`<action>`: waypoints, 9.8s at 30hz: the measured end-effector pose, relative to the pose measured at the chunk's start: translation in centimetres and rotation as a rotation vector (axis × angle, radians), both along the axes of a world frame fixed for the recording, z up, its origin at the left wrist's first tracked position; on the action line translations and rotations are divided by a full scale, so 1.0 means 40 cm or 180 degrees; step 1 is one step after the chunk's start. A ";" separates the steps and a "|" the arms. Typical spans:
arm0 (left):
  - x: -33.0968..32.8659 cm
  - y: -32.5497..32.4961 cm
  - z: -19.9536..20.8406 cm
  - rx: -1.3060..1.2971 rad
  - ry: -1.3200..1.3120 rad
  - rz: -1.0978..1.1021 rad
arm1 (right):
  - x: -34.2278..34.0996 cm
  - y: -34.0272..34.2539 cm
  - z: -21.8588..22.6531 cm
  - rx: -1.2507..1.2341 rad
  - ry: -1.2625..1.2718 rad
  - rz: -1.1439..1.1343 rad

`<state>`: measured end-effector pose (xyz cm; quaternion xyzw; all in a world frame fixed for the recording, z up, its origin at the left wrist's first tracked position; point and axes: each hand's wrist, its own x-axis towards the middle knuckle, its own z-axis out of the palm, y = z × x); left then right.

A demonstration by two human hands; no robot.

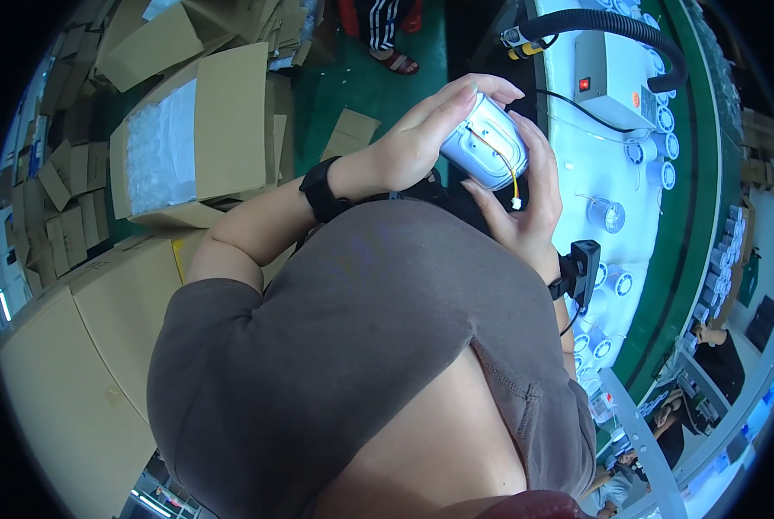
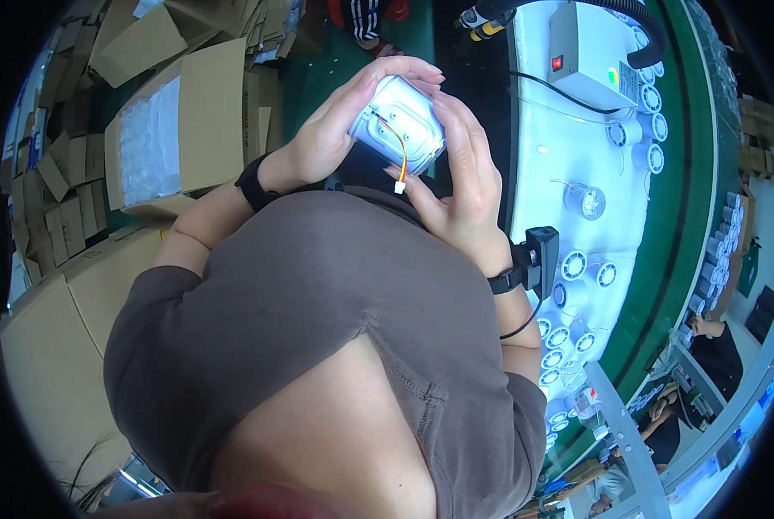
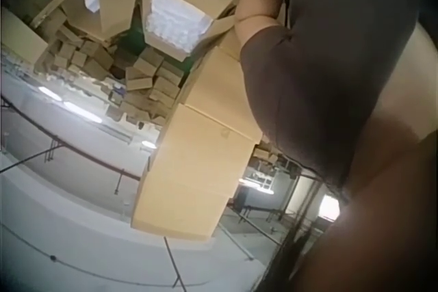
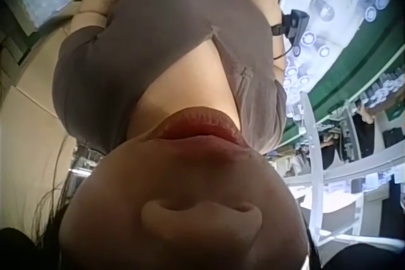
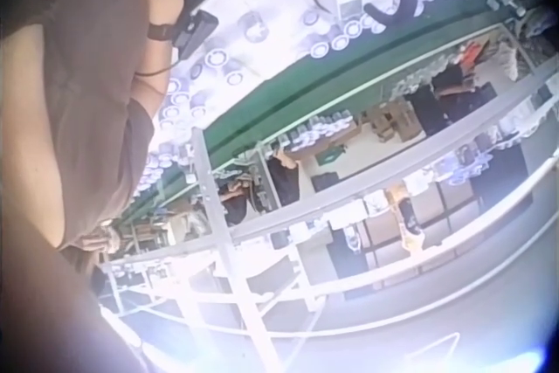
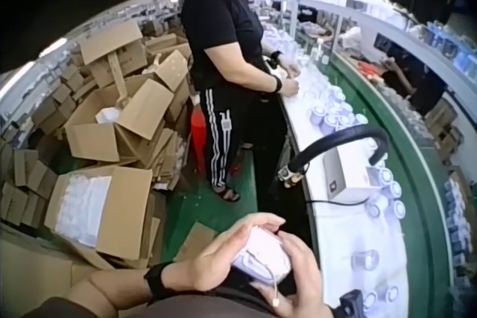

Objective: The person picks up a fan and a plastic cover, fits the fan into the cover by hand, and places the assembled unit onto the table, repeating the process with another set.

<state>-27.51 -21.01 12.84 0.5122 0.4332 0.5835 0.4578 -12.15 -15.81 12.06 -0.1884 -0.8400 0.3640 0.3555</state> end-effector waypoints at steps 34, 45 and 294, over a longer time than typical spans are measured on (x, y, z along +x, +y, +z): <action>-0.134 0.333 -0.197 -0.1920 -0.0023 -0.0739 | 0.465 0.642 -0.194 -0.0462 -0.3165 -0.3868; -0.056 0.398 -0.194 -0.1825 0.0005 -0.0848 | 0.349 0.795 -0.210 -0.0653 -0.3658 -0.3348; -0.105 0.105 -0.063 0.0299 0.0787 0.0790 | -0.100 0.118 0.003 -0.3190 0.0157 0.0298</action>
